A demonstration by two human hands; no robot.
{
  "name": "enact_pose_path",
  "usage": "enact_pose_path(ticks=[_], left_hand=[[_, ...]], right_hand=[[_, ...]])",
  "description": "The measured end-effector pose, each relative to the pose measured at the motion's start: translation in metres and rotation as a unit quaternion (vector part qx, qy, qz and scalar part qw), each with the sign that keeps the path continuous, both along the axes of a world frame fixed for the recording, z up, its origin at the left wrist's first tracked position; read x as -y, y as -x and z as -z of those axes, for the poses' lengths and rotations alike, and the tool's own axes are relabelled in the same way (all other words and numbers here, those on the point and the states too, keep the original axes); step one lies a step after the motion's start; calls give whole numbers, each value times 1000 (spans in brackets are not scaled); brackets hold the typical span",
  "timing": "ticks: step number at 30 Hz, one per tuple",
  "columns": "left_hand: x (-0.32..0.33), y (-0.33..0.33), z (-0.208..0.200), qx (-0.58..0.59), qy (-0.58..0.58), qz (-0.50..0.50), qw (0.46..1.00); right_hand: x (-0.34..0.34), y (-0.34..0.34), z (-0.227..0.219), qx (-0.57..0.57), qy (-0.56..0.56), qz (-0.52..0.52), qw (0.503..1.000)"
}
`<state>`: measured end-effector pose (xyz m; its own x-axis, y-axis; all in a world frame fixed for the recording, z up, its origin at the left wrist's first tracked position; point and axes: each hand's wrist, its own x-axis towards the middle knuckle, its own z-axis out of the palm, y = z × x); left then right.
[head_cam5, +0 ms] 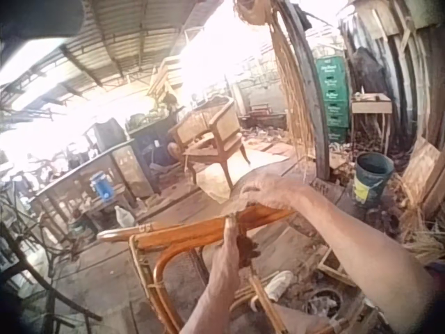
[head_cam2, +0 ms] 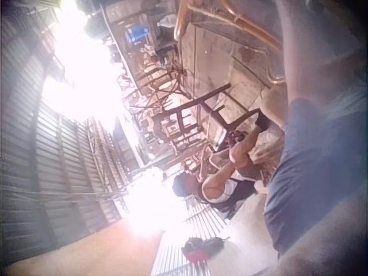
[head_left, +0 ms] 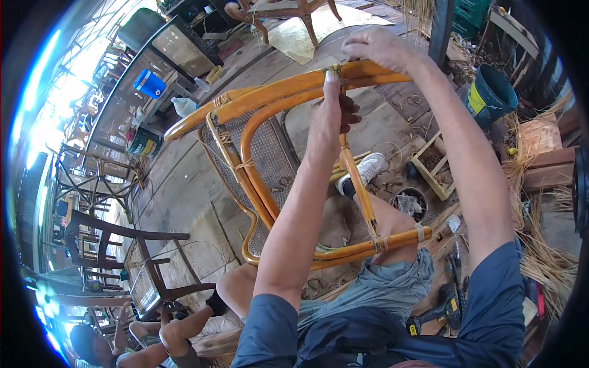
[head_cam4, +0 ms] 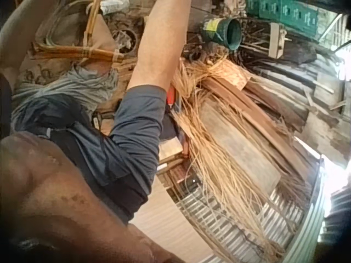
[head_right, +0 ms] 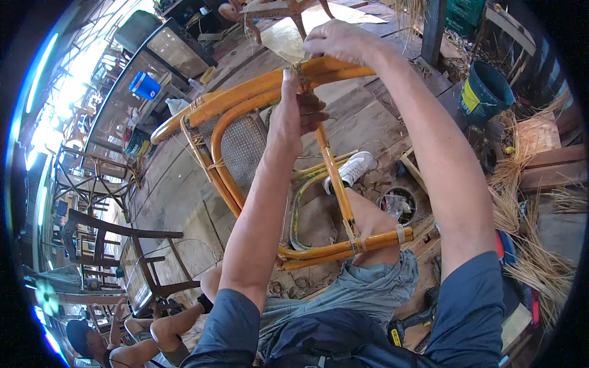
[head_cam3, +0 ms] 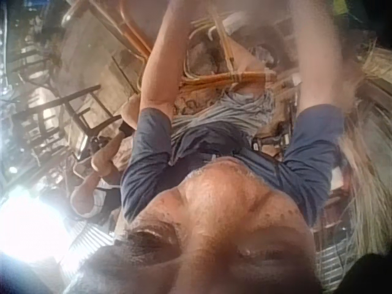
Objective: The person repairs a rattan chair by inserting thin wooden dowels into the frame and tapping them in with a hammer. They work on the chair's leg and armrest joints, occasionally adjusting the chair's position to access different areas. The person also uses a knife to trim excess material from the dowels.
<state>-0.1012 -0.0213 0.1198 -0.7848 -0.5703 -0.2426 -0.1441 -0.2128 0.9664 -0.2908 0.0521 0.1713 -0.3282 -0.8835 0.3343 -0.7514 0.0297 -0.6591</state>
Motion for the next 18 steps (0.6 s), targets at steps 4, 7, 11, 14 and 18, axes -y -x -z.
enact_pose_path(ticks=[4, 7, 11, 14, 18], left_hand=[[6, 3, 4, -25, 6, -10, 1000], [9, 0, 12, -92, -12, 34, 995], [6, -4, 18, -142, -54, 52, 987], [7, -5, 18, -140, -63, 54, 987], [8, -3, 17, -125, -58, 61, 989]], right_hand=[[-2, -27, -10, -44, -57, 17, 997], [-3, -24, -6, -36, -37, 3, 999], [-5, -41, -9, -79, -65, 32, 994], [-6, -55, -5, -146, -39, 65, 986], [-3, -55, 13, -205, 66, 111, 970]])
